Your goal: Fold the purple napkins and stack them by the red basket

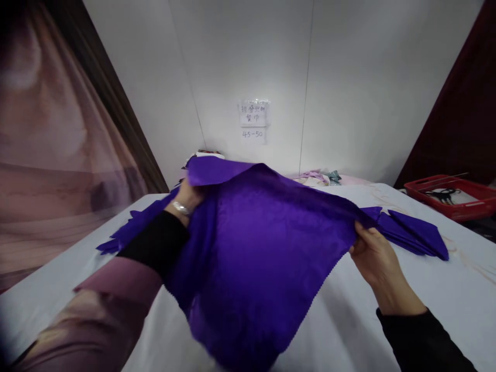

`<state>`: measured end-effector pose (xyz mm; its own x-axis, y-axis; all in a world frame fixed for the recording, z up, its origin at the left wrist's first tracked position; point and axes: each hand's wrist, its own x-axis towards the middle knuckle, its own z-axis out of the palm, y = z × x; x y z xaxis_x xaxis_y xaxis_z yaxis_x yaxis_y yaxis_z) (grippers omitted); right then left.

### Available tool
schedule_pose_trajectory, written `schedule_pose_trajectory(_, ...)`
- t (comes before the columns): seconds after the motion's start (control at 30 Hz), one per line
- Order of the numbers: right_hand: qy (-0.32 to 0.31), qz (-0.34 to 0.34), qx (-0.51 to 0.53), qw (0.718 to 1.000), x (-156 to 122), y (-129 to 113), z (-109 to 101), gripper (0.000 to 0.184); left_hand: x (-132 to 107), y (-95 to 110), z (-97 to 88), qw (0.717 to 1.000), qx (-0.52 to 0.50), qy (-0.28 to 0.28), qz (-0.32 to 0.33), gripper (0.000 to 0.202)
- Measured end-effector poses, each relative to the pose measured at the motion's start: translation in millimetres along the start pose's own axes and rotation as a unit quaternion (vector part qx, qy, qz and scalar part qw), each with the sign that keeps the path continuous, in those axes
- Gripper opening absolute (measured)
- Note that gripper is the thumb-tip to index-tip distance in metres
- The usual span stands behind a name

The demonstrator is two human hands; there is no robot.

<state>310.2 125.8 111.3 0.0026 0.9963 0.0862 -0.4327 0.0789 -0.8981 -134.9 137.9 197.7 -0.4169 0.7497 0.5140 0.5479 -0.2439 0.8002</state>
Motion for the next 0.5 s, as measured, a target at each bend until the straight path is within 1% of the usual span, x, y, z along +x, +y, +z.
schedule_pose_trajectory(0.07, 0.026, 0.039, 0.0, 0.999, 5.5, 24.2, -24.0, 0.013, -9.2, -12.4, 40.4, 0.996, -0.023, -0.073, -0.051, 0.035)
schedule_pose_trajectory(0.13, 0.063, 0.074, -0.026, 0.995, 6.6, 48.0, -50.8, 0.018, -33.7, -30.9, 71.1, 0.987, 0.002, -0.136, -0.081, 0.032)
schedule_pose_trajectory(0.17, 0.082, 0.091, -0.04, 0.992, 5.5, 58.6, -64.9, 0.019, -50.1, -40.7, 80.9, 0.982, 0.017, -0.161, -0.094, 0.034)
schedule_pose_trajectory(0.2, 0.1, 0.112, -0.052, 0.987, 3.3, 67.8, -79.1, 0.019, -67.9, -49.9, 86.7, 0.977, 0.034, -0.185, -0.102, 0.036)
schedule_pose_trajectory(0.23, 0.12, 0.128, -0.061, 0.983, 0.4, 75.1, -92.6, 0.019, -86.2, -58.3, 88.7, 0.97, 0.053, -0.211, -0.106, 0.035)
schedule_pose_trajectory(0.3, 0.151, 0.157, -0.072, 0.973, -6.5, 84.1, -116.1, 0.02, -120.3, -72.2, 82.6, 0.957, 0.092, -0.256, -0.104, 0.029)
schedule_pose_trajectory(0.37, 0.166, 0.174, -0.079, 0.967, -13.0, 86.6, -132.0, 0.021, -147.1, -83.4, 66.6, 0.946, 0.139, -0.276, -0.095, 0.025)
schedule_pose_trajectory(0.43, 0.169, 0.189, -0.087, 0.963, -17.2, 85.6, -140.0, 0.02, -164.7, -94.4, 45.1, 0.937, 0.201, -0.268, -0.098, 0.026)
schedule_pose_trajectory(0.5, 0.158, 0.198, -0.092, 0.963, -18.6, 83.9, -142.2, 0.017, -174.3, -105.7, 22.7, 0.924, 0.269, -0.245, -0.115, 0.029)
